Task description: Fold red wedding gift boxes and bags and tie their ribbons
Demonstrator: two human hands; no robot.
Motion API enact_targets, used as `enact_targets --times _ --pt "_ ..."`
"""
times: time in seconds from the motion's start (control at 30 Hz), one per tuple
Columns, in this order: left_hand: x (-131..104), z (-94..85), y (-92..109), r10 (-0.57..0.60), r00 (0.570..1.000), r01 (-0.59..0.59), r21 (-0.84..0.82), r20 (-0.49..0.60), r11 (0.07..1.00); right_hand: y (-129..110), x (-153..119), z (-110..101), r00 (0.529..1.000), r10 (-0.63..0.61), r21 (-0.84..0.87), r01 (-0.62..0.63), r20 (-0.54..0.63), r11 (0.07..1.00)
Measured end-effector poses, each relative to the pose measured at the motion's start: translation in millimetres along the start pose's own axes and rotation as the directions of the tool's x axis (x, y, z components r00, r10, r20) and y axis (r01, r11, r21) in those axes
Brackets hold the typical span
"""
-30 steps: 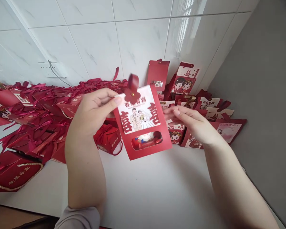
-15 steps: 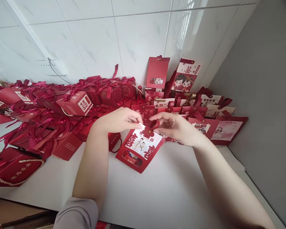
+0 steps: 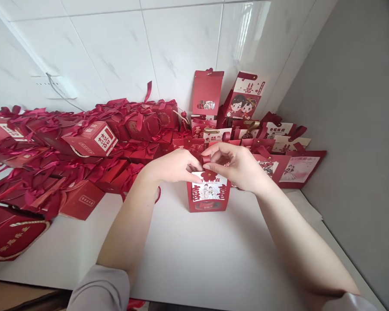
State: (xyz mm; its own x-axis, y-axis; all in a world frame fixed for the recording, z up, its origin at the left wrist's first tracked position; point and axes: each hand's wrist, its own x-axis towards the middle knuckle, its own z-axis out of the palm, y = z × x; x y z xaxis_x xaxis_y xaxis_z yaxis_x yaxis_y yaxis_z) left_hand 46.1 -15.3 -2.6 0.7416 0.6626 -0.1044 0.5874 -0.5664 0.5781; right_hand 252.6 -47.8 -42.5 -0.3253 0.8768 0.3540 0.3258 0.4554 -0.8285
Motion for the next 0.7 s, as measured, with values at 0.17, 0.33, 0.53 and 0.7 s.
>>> enact_targets --times 0.17,0.33,0.53,0.7 --pt "1 1.1 -1 0.007 1.0 -0.007 0.031 -0.007 0.999 -1 0 -1 0.999 -0.036 -0.003 0.036 -0.007 0.999" --pt "3 3.0 -4 -0.025 0.999 0.026 0.014 -0.019 1.0 -4 -2 -8 0.999 0.016 0.0 -0.016 0.044 1.0" --pt "8 8.0 -7 -0.04 0.986 0.034 -0.043 -0.161 0.999 -4 -4 -20 0.985 0.005 0.27 -0.052 0.172 0.961" --pt "7 5.1 -3 -0.082 0.956 0.002 -0.274 -0.282 0.962 -3 -4 -23 0.995 -0.045 0.332 0.014 0.084 0.943"
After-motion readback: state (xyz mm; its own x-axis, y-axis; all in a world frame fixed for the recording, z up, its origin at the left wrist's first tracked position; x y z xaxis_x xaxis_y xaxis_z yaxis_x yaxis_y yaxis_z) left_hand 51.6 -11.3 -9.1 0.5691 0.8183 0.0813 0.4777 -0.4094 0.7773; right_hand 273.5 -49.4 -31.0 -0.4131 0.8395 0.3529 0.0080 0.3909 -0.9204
